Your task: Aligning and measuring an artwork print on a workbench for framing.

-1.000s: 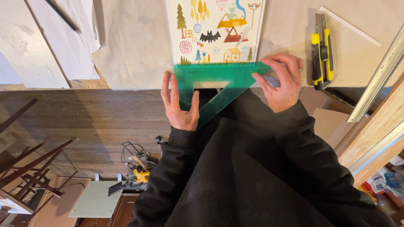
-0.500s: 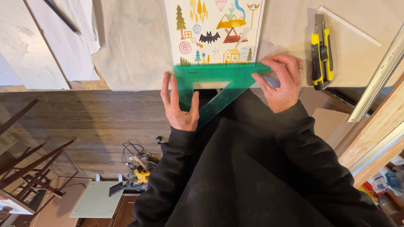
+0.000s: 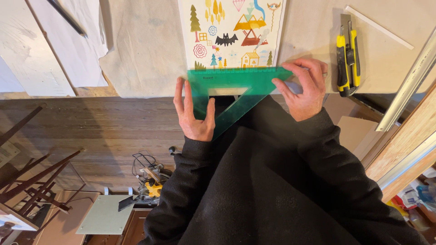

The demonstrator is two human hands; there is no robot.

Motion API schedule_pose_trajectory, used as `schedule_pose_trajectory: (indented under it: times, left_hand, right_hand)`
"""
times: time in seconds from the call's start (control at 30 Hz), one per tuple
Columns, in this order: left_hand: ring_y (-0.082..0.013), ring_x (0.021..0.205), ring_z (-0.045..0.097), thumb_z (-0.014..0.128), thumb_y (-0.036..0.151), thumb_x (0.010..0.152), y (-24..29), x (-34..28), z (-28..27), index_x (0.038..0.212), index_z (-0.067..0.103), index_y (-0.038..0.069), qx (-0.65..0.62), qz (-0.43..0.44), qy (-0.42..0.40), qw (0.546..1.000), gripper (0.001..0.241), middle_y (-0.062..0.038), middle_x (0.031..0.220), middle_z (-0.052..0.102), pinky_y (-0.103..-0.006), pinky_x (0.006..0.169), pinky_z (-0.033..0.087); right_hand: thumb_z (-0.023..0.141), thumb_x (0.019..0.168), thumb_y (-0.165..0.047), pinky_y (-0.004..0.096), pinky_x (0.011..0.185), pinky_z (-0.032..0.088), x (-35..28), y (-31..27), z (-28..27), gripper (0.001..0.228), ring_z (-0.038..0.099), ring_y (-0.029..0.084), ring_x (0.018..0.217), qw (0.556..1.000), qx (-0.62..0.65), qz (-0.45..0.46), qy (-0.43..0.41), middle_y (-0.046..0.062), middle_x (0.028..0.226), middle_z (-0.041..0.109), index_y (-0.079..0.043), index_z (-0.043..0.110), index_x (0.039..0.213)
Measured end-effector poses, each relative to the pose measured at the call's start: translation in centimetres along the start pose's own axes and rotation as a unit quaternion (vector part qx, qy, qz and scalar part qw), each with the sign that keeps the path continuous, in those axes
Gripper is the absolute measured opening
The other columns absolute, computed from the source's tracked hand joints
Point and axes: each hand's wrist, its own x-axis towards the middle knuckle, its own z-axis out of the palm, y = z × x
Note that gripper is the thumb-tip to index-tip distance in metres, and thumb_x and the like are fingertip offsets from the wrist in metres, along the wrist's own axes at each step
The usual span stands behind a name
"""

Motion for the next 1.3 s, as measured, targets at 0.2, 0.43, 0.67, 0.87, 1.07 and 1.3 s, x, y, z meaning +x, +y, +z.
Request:
schedule_pose_trajectory:
  times: [0.2, 0.43, 0.67, 0.87, 1.07, 1.3]
  left_hand:
    - [-0.0411, 0.152, 0.050, 0.087, 0.015, 0.095, 0.1, 0.0, -0.1, 0.160, 0.052, 0.003, -0.001, 0.001, -0.002, 1.000, 0.075, -0.023, 0.164, 0.046, -0.0532, 0.122, 0.045]
    - [-0.0423, 0.151, 0.051, 0.087, 0.016, 0.095, 0.1, 0.0, 0.3, 0.160, 0.052, 0.003, 0.000, -0.004, -0.005, 1.000, 0.075, -0.022, 0.165, 0.045, -0.0526, 0.123, 0.044]
    - [-0.0419, 0.152, 0.053, 0.085, 0.010, 0.095, 1.7, 0.3, -1.1, 0.161, 0.048, 0.005, -0.022, -0.068, -0.021, 0.997, 0.075, -0.020, 0.168, 0.044, -0.0479, 0.123, 0.050]
    - [-0.0380, 0.157, 0.055, 0.082, 0.005, 0.095, 2.1, 0.4, -1.6, 0.162, 0.045, 0.005, -0.041, -0.119, -0.043, 0.991, 0.076, -0.018, 0.173, 0.039, -0.0415, 0.124, 0.056]
    - [-0.0324, 0.161, 0.050, 0.081, 0.004, 0.095, 2.1, 0.7, -1.8, 0.162, 0.044, 0.002, -0.051, -0.129, -0.058, 0.989, 0.076, -0.017, 0.174, 0.039, -0.0373, 0.127, 0.053]
    - [-0.0325, 0.161, 0.050, 0.081, 0.003, 0.096, 1.8, 0.8, -2.0, 0.162, 0.043, 0.002, -0.067, -0.124, -0.061, 0.988, 0.076, -0.017, 0.174, 0.039, -0.0381, 0.129, 0.053]
  right_hand:
    - [0.094, 0.100, -0.018, 0.048, 0.093, 0.057, 0.1, -0.1, -0.1, 0.031, 0.057, 0.036, 0.109, 1.000, 0.002, -0.002, -0.002, 0.014, 0.113, 0.063, 0.000, 0.080, 0.121]
    - [0.094, 0.100, -0.017, 0.048, 0.095, 0.056, 0.1, 0.0, -0.5, 0.030, 0.059, 0.036, 0.109, 1.000, -0.001, -0.006, -0.001, 0.014, 0.114, 0.064, -0.001, 0.081, 0.121]
    - [0.094, 0.097, -0.008, 0.050, 0.104, 0.047, 0.2, -1.0, -0.9, 0.033, 0.057, 0.038, 0.114, 0.997, -0.013, 0.007, -0.073, 0.019, 0.121, 0.062, 0.007, 0.078, 0.122]
    - [0.090, 0.092, 0.011, 0.050, 0.109, 0.046, 0.9, -2.3, -1.4, 0.033, 0.052, 0.039, 0.120, 0.992, -0.022, 0.035, -0.119, 0.022, 0.127, 0.060, 0.013, 0.074, 0.121]
    - [0.089, 0.093, 0.015, 0.050, 0.107, 0.048, 0.7, -2.4, -1.4, 0.033, 0.053, 0.040, 0.120, 0.990, -0.032, 0.039, -0.131, 0.024, 0.128, 0.060, 0.013, 0.074, 0.123]
    - [0.087, 0.094, 0.013, 0.050, 0.109, 0.046, 0.6, -2.4, -1.1, 0.032, 0.052, 0.040, 0.119, 0.990, -0.035, 0.048, -0.131, 0.024, 0.126, 0.060, 0.012, 0.074, 0.122]
